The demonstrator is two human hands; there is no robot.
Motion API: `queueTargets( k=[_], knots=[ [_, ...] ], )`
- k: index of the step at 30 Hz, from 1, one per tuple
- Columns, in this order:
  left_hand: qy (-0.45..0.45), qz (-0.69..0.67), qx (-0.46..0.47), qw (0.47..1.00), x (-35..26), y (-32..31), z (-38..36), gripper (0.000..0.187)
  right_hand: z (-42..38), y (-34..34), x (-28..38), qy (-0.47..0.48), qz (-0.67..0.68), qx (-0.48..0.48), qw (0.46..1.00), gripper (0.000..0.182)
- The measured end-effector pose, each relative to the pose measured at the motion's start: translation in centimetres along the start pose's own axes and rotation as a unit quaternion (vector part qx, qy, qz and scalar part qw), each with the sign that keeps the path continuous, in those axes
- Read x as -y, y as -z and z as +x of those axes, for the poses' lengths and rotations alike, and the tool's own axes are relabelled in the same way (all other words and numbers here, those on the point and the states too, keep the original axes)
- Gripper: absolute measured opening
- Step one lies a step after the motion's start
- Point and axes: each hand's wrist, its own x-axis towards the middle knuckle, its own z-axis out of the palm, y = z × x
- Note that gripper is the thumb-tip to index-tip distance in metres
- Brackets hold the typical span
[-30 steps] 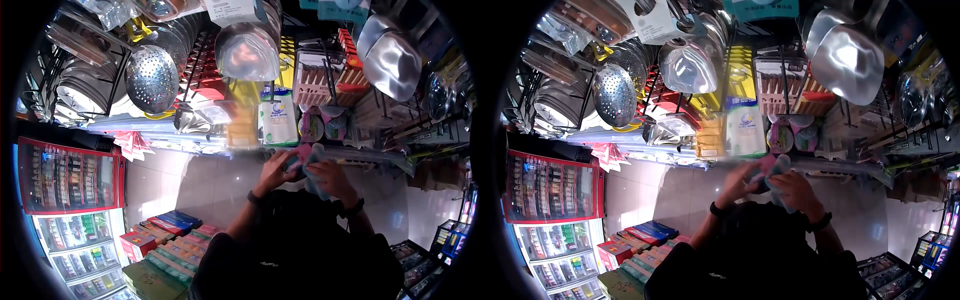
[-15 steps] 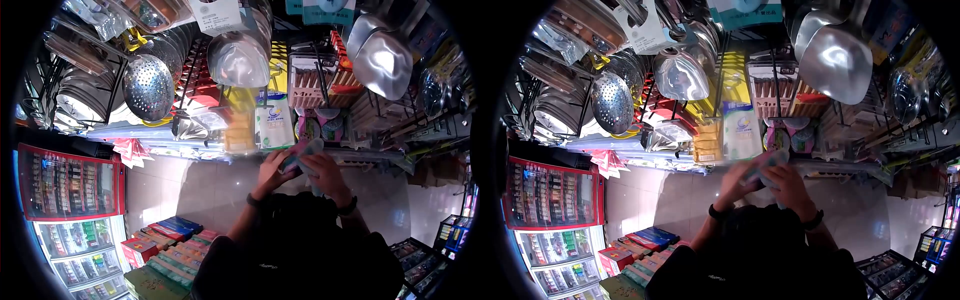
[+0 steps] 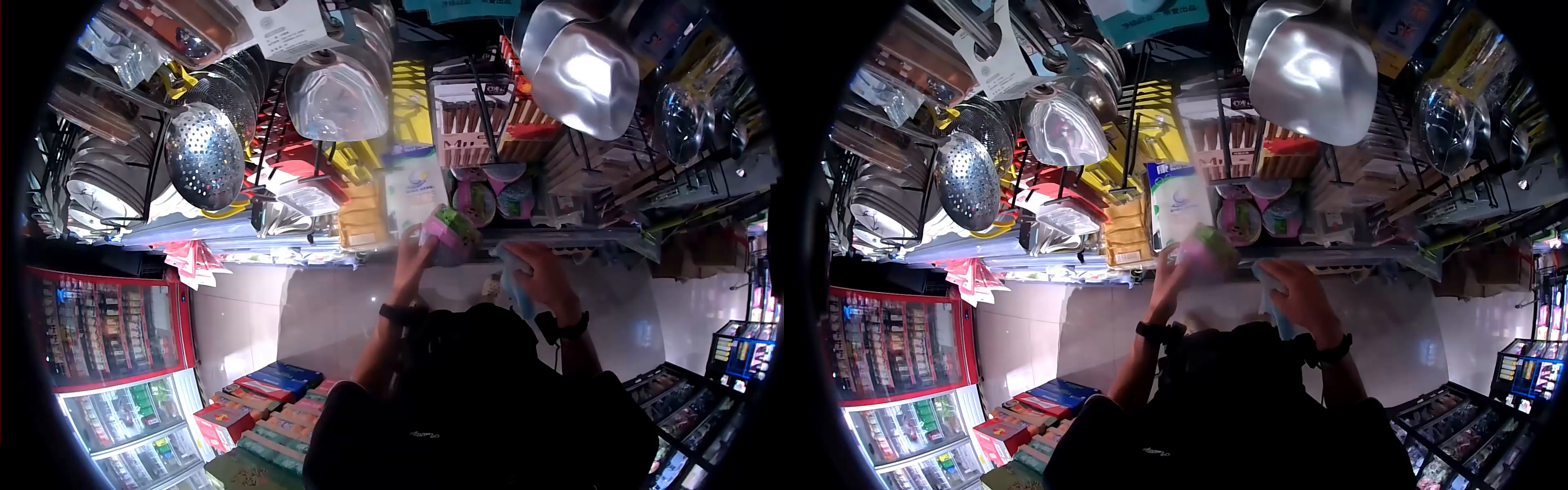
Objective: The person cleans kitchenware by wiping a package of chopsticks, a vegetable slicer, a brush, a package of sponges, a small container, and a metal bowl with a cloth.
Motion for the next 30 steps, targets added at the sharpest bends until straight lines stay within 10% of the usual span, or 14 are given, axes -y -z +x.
queueTargets(
  k=[4,13,18,24,30],
  knots=[
    [0.095,0.002,-0.048,0.994,0.9,-2.1,3.8,0.063,-0.8,0.0,-1.2,-0.073,0.067,-0.086,0.991,0.046],
    [0.008,-0.078,-0.099,0.992,8.3,-5.2,11.9,0.067,-2.6,0.0,-4.9,-0.109,0.153,-0.169,0.968,0.035],
    [-0.271,0.193,-0.038,0.942,19.4,-1.3,19.0,0.065,-3.1,0.0,-6.2,0.004,0.035,-0.255,0.966,0.036],
    [-0.042,0.269,-0.125,0.954,11.3,-4.6,13.5,0.071,-2.5,0.6,-3.9,-0.057,0.142,-0.236,0.960,0.034],
    [-0.029,0.246,-0.104,0.963,8.6,-2.6,9.5,0.054,-1.6,0.5,-1.5,-0.086,0.170,-0.198,0.961,0.034]
  ],
)
